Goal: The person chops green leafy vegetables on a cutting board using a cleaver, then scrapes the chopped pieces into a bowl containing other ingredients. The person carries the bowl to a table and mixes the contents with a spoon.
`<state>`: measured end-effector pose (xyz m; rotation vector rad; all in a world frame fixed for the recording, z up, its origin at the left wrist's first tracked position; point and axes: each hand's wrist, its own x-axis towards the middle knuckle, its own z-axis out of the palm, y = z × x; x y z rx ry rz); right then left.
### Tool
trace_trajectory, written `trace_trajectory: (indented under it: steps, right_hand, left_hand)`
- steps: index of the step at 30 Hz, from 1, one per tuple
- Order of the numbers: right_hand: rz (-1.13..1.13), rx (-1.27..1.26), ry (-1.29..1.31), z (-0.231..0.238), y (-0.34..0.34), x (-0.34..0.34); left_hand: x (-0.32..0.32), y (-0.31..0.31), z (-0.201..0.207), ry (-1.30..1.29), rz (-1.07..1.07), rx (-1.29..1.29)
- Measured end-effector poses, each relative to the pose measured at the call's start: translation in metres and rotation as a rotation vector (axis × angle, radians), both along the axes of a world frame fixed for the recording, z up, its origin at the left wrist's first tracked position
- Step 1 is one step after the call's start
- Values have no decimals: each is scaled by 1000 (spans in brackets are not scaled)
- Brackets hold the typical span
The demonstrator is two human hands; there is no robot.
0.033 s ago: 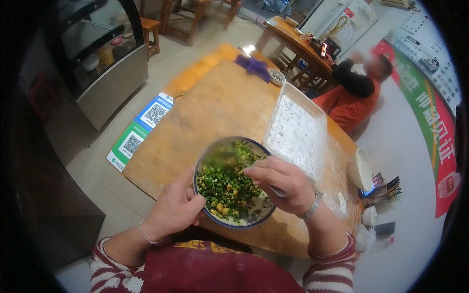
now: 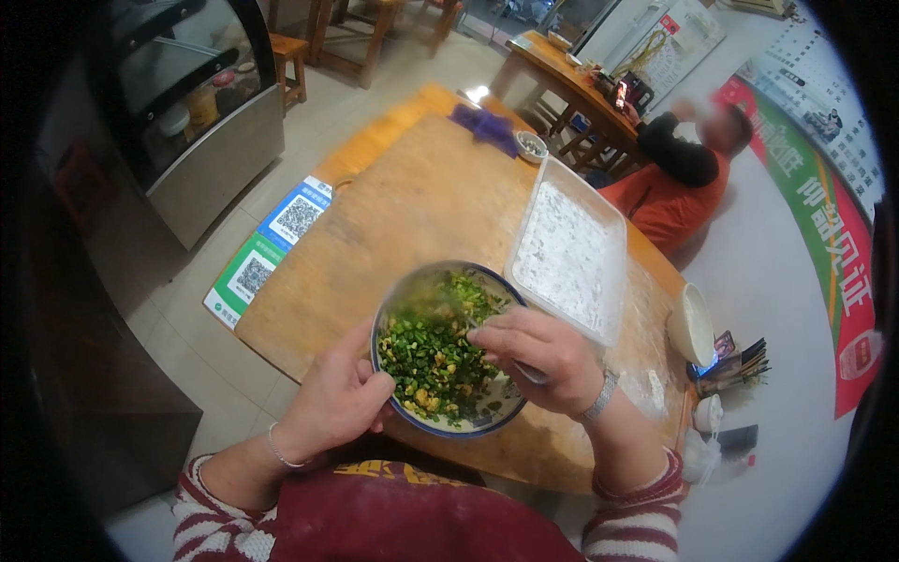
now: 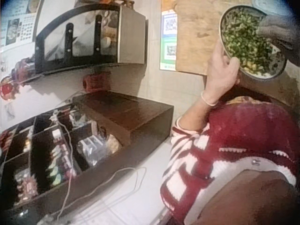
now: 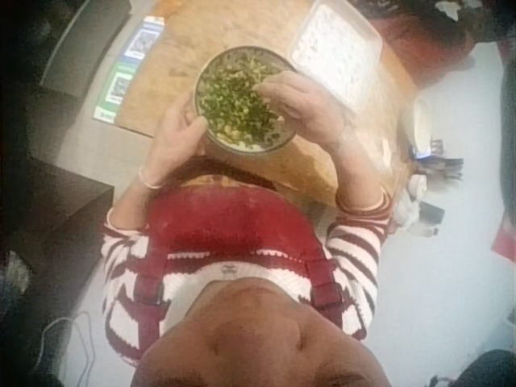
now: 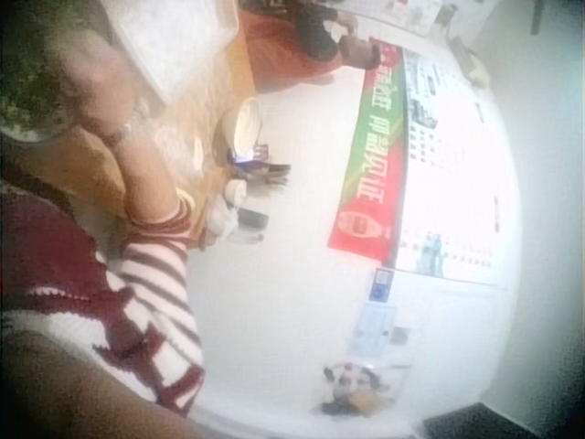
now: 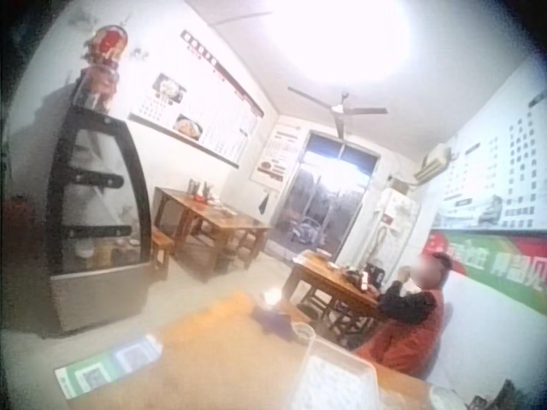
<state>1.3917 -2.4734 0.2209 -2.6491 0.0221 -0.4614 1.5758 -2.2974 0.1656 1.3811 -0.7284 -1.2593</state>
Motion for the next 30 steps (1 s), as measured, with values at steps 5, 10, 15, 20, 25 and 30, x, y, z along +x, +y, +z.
trace_trajectory:
  steps: [5, 10, 15, 20, 25, 30]
  right_hand:
    - [-38, 38, 34, 17, 4, -25]
    - [-195, 13, -25, 22, -12, -28]
    - [-340, 219, -14, -11, -13, -39]
    - [-698, 678, -27, -28, 26, -67]
    - [-844, 947, -23, -22, 53, -59]
    - [-918, 1159, -191, -11, 56, -33]
  left_hand:
    - [-6, 0, 1, 4, 38, 27]
    - [-9, 0, 1, -51, 43, 12]
    - [-11, -1, 0, -119, 77, 24]
    - [-12, 0, -3, -178, 102, 65]
    - [-12, 0, -8, -115, 63, 30]
    - [-10, 0, -9, -122, 32, -17]
